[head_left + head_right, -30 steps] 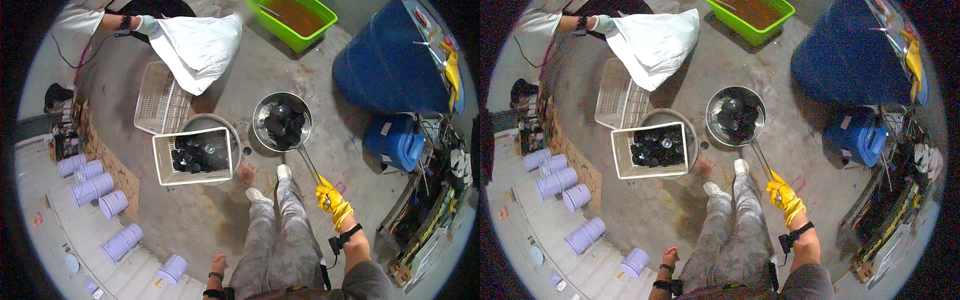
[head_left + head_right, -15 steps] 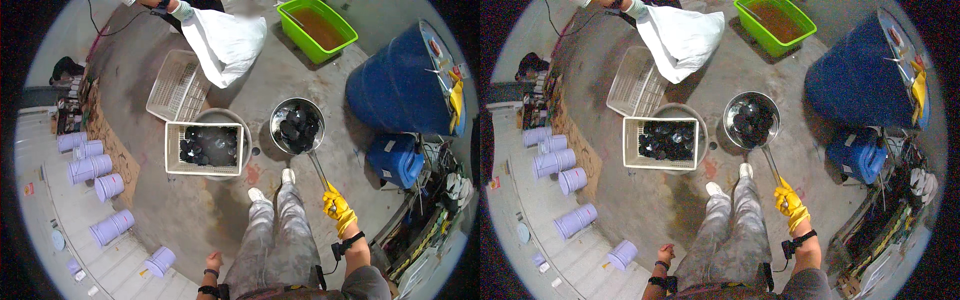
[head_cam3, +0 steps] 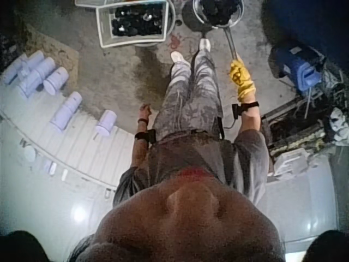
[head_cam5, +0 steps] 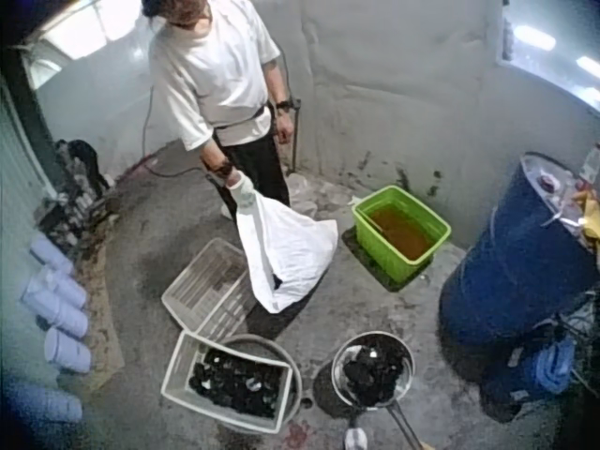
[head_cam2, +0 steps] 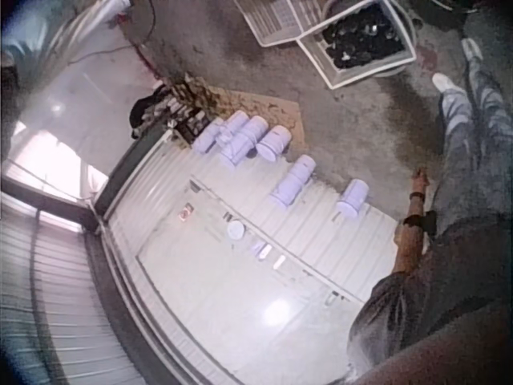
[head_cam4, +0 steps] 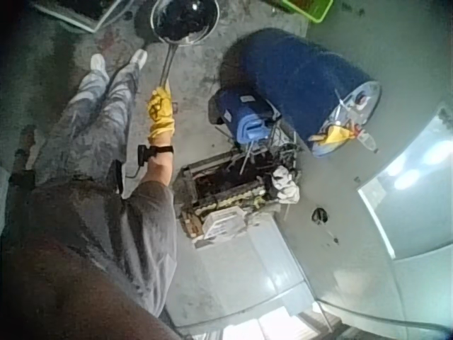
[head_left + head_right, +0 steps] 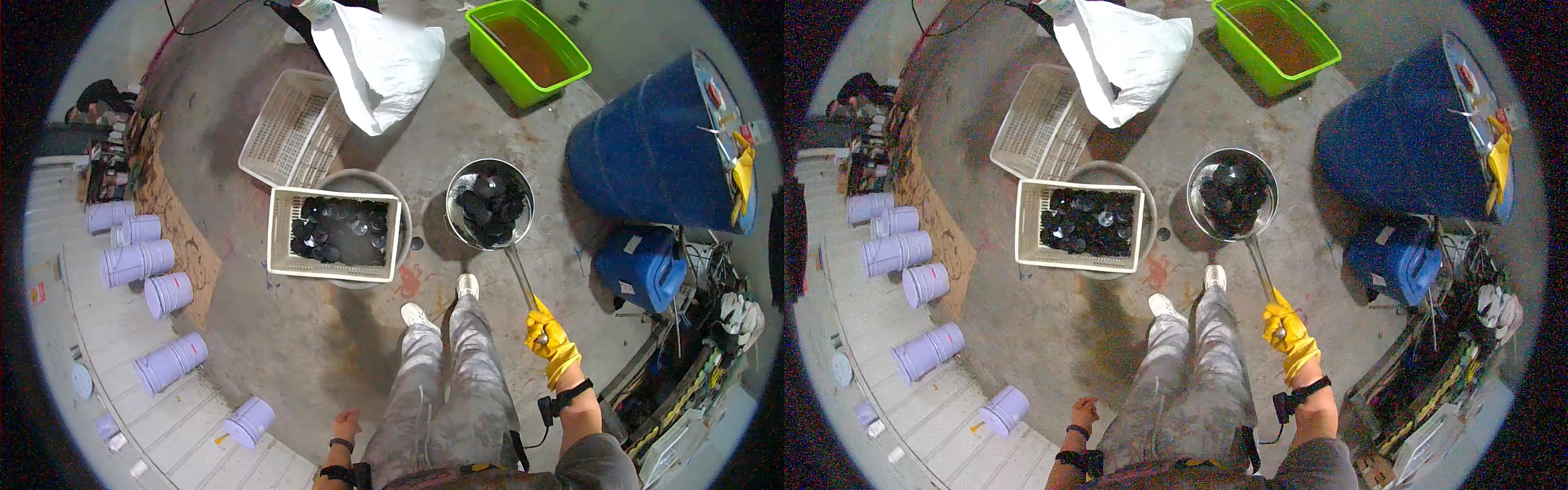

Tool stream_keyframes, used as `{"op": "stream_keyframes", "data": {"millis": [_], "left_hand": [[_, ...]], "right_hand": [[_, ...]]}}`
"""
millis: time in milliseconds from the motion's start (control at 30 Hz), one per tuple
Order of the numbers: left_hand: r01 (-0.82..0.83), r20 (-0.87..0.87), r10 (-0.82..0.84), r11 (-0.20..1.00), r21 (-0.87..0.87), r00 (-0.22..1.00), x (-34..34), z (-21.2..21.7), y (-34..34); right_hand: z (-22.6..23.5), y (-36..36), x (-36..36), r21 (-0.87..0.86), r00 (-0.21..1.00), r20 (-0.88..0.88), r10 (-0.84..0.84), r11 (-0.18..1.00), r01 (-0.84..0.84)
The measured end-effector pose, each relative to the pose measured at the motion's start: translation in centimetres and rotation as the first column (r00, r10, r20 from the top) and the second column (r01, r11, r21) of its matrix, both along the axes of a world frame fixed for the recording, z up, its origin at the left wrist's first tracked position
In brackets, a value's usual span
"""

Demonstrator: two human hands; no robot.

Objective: Rinsing black plastic parts in a bucket of water and transferring them to a basket using a strainer.

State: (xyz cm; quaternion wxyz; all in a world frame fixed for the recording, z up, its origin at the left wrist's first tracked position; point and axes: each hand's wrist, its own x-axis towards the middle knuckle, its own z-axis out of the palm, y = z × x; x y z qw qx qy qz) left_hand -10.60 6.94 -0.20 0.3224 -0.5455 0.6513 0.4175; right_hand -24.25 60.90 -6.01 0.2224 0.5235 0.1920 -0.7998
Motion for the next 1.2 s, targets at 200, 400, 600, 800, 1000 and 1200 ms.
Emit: {"op": "stream_keyframes", "data": {"millis": [200,400,600,800,1000,1200], "left_hand": [[-0.039,-0.055,0.04,0.999,0.021,0.998,0.2,0.4,-0.4],[-0.029,-0.047,0.028,1.0,-0.011,0.998,1.1,-1.1,-0.8],[0.077,0.011,-0.077,0.997,0.029,0.997,1.7,-1.2,-1.1],[-0.021,-0.051,0.024,0.998,0.058,0.998,3.1,-1.6,-1.6],[-0.085,0.028,0.083,0.993,0.081,0.996,6.6,-2.9,-3.7],[-0.167,-0.08,0.171,0.984,0.053,0.982,11.9,-3.6,-5.9]], "right_hand": [[0.6,-1.0,-0.7,-0.014,0.999,0.038,-0.035,0.999,0.036],[-0.1,-0.4,-0.2,-0.007,0.998,-0.034,-0.049,0.999,0.049],[1.5,-1.5,-0.8,0.039,0.995,-0.092,-0.026,0.999,0.03],[5.8,-3.5,-3.1,0.145,0.977,-0.13,0.171,0.978,-0.152],[8.0,-8.5,-7.0,0.226,0.868,-0.156,0.471,0.873,-0.432],[2.8,-21.1,-15.4,0.542,0.378,-0.168,0.91,0.406,-0.736]]}}
